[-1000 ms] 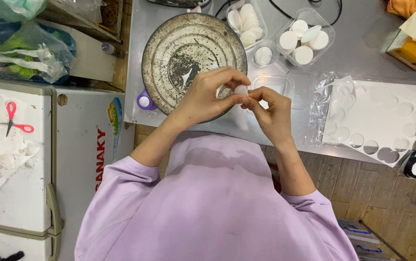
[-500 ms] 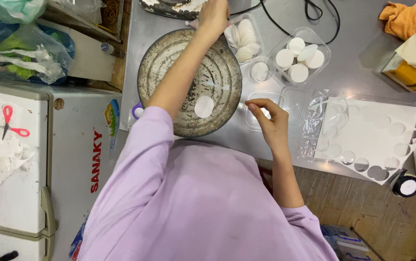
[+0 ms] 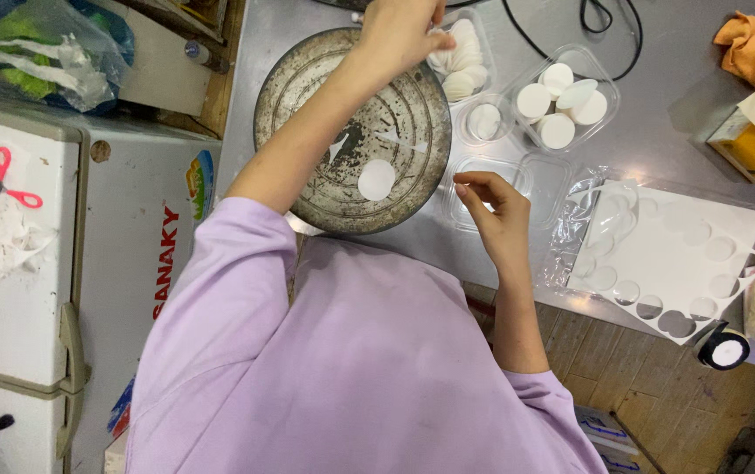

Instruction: The person handles small white discs, places them into a plastic container, and then uses a purple circular cutter to cut discs from a white sheet. They also use scissors to trim the sheet and arrange the cut discs.

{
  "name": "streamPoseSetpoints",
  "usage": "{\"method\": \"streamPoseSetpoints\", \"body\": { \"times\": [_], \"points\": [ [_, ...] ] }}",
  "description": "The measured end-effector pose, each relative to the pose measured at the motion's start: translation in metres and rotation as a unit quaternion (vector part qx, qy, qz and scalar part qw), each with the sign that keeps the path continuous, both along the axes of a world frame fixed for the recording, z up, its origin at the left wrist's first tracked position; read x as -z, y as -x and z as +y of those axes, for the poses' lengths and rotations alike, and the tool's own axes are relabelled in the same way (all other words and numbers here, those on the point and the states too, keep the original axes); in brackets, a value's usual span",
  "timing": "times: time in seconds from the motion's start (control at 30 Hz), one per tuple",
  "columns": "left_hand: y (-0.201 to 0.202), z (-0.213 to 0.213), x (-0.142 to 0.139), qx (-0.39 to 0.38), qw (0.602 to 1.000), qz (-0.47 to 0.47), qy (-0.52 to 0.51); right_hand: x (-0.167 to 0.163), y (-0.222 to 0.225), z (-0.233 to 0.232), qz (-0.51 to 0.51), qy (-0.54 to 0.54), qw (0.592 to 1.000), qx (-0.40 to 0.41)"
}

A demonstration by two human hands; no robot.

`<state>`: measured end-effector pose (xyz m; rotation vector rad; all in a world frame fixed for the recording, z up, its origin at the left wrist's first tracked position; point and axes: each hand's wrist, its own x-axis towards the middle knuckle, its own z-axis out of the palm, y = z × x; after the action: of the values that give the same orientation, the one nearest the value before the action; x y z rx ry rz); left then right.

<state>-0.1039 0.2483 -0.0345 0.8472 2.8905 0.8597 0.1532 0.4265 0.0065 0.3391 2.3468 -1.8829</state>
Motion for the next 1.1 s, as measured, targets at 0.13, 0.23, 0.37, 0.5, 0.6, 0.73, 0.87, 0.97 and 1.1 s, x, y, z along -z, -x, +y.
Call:
{"method": "streamPoseSetpoints", "body": {
  "times": [0.13,0.23,0.37,0.5,0.6,0.73,0.87,0.97,1.1],
  "points": [
    [-0.102,-0.057,-0.028,0.147,0.962,-0.168,0.154,0.002,0.005,-0.023,-0.048,-0.022,0.995,-0.088],
    [-0.159,-0.072,-0.021,0.129,0.974,-0.102,0.158,0.008,0.002,-0.037,0.010,-0.036,0.990,-0.137],
    [-0.175,-0.087,0.002,0.089,0.982,-0.129,0.107,0.019,-0.004,-0.044,0.002,-0.052,0.987,-0.153],
    [-0.174,-0.087,0.014,0.057,0.987,-0.130,0.075,0.035,-0.010,-0.040,-0.002,-0.013,0.992,-0.125],
    [-0.171,-0.085,0.015,0.090,0.989,-0.100,0.061,0.051,-0.014,-0.040,-0.010,-0.013,0.993,-0.115],
    [-0.167,-0.078,0.015,0.129,0.980,-0.116,0.100,0.067,-0.023,-0.039,-0.012,0.035,0.993,-0.113],
    [-0.167,-0.074,0.013,0.110,0.970,-0.187,0.114,0.076,-0.024,-0.040,-0.023,0.087,0.992,-0.085],
    [-0.168,-0.075,0.010,0.120,0.984,-0.110,0.069,0.082,-0.022,-0.047,-0.023,0.120,0.990,-0.077],
    [-0.170,-0.079,0.008,0.114,0.984,-0.124,0.053,0.087,-0.006,-0.029,-0.022,0.089,0.995,-0.041]
  ]
}}
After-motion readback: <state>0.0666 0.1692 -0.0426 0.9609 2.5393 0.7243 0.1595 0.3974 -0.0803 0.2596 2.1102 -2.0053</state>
